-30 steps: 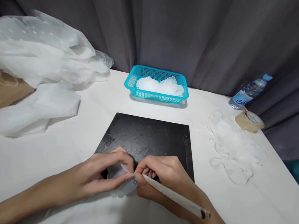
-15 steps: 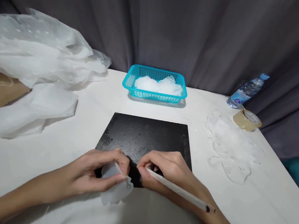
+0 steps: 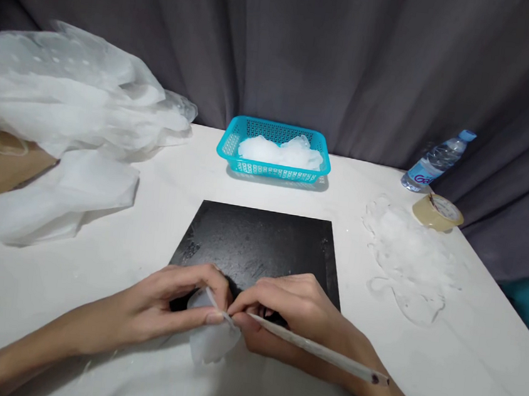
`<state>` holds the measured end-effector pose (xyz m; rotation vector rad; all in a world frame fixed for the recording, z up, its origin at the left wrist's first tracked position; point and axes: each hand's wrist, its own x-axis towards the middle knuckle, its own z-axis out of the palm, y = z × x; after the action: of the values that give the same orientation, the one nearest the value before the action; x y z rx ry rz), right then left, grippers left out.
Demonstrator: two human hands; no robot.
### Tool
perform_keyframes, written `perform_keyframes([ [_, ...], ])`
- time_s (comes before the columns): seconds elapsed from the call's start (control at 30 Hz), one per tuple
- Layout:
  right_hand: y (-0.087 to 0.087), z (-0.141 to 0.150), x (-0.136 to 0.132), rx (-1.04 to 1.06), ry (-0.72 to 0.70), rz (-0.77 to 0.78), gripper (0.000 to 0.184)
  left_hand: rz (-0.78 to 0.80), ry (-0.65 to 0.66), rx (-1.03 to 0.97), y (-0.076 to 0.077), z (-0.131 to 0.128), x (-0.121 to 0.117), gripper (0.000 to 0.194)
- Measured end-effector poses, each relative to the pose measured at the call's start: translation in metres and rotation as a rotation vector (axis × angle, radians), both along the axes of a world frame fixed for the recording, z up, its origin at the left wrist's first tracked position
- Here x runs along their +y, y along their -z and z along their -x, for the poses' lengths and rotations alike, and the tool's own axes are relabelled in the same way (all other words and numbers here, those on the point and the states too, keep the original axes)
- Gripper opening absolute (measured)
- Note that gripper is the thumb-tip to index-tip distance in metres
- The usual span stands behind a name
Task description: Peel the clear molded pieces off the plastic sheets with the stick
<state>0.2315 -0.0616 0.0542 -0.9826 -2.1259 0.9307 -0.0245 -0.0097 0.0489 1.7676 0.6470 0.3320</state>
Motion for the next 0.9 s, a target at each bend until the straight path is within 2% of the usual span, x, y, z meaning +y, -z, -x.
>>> perform_keyframes([
  [0.33, 0.019, 0.004, -0.001, 0.021, 0.024, -0.247, 0.008, 0.053, -0.052, -0.027, 0.0, -0.003, 0.0, 0.011],
  [0.5, 0.018, 0.01, 0.0, 0.058, 0.028, -0.318, 0.018, 0.115, -0.06, -0.061, 0.001, -0.004, -0.001, 0.012],
  [0.63, 0.019, 0.007, -0.001, 0.005, 0.039, -0.412, 0.023, 0.17, -0.063, -0.09, 0.003, -0.004, -0.002, 0.012],
  [0.7, 0.02, 0.004, -0.003, -0.03, 0.026, -0.465, 0.023, 0.226, -0.066, -0.113, 0.005, -0.004, -0.003, 0.014],
  [0.9, 0.023, 0.002, -0.011, -0.064, 0.013, -0.486, 0.02, 0.362, -0.071, -0.197, 0.007, -0.007, -0.003, 0.018],
])
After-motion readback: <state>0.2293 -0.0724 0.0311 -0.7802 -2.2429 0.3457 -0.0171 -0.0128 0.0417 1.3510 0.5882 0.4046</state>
